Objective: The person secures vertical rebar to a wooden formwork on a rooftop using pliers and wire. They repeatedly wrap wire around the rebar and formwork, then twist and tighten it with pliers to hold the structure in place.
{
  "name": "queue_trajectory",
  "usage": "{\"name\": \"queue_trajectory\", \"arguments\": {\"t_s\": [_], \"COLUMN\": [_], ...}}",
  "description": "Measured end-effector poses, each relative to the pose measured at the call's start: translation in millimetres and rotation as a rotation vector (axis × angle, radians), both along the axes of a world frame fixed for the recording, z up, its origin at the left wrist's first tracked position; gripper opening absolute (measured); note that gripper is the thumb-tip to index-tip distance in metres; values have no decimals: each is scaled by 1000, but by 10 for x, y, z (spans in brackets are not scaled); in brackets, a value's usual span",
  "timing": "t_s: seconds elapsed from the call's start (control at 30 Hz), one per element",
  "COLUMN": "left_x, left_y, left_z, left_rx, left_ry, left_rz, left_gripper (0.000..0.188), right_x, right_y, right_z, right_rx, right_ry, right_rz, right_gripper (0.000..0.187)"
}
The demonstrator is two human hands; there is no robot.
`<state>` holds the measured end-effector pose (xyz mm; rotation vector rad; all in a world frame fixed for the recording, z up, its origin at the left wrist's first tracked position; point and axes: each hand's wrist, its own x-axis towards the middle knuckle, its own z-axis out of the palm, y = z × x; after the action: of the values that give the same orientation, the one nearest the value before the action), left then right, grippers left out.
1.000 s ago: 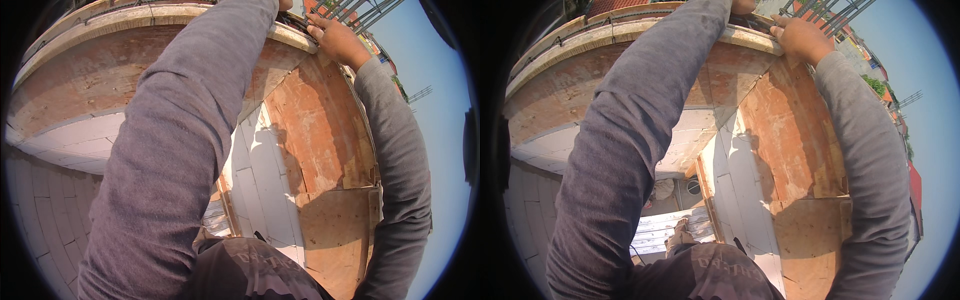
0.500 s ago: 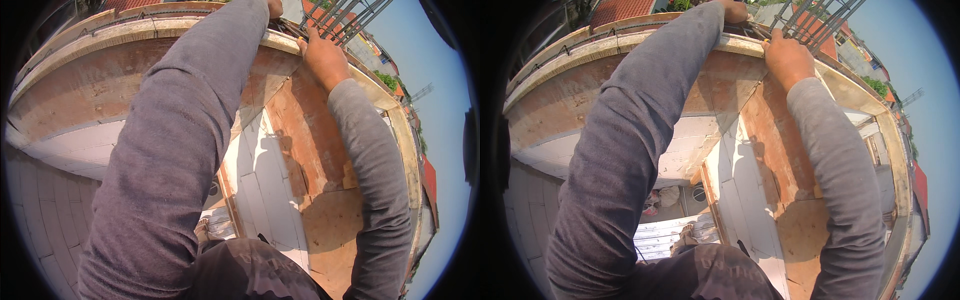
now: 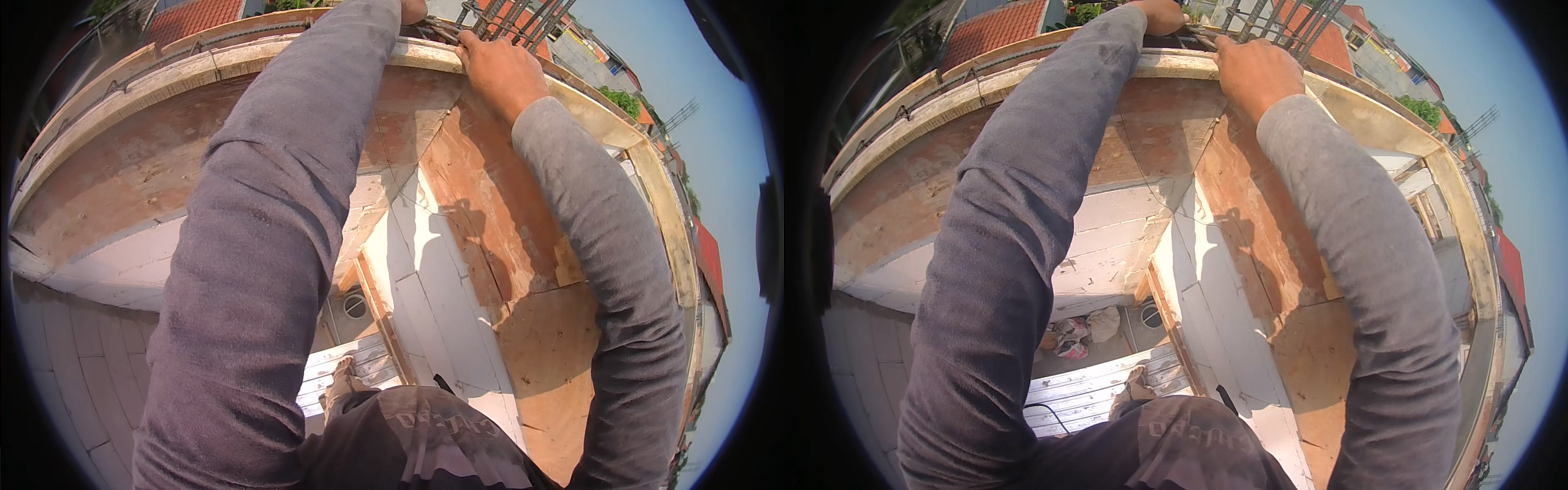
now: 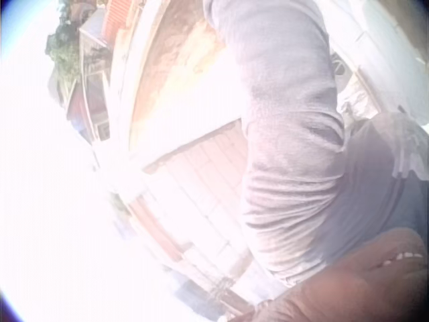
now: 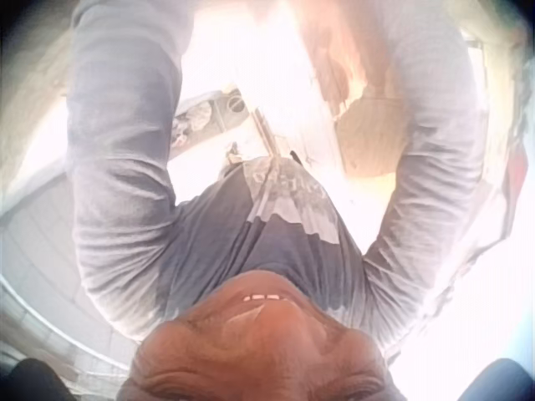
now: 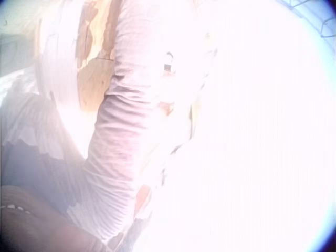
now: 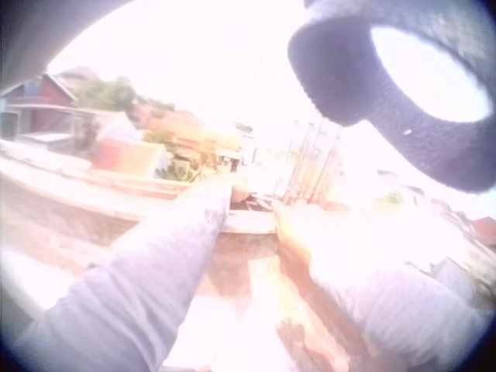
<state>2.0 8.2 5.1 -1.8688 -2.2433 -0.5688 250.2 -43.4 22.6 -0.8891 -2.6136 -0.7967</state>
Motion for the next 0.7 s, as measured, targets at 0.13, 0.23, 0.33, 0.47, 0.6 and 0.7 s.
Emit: {"name": "queue_trajectory", "arguments": {"t_s": [0.13,0.23,0.33,0.47,0.6,0.7], "left_x": [-50,-96,-56,-151,-147,-6], "left_y": [-7,-8,16,-71,-62,28], "left_z": [-13,4,36,4,22,63], "left_rx": [9,14,19,14,22,31], "left_ry": [9,23,36,47,49,47], "left_rz": [3,9,-4,21,13,-22], "left_gripper": [30,30,30,30,30,30], "right_x": [-9,16,-38,-36,-27,18], "right_y": [94,163,234,69,253,381], "right_z": [8,-28,-43,63,-33,65], "right_rx": [-15,-10,79,-426,-247,-135], "right_ry": [-16,-13,-52,388,408,259], "right_rz": [-48,-39,-11,-21,158,202], "right_gripper": [35,39,40,58,49,39]}}
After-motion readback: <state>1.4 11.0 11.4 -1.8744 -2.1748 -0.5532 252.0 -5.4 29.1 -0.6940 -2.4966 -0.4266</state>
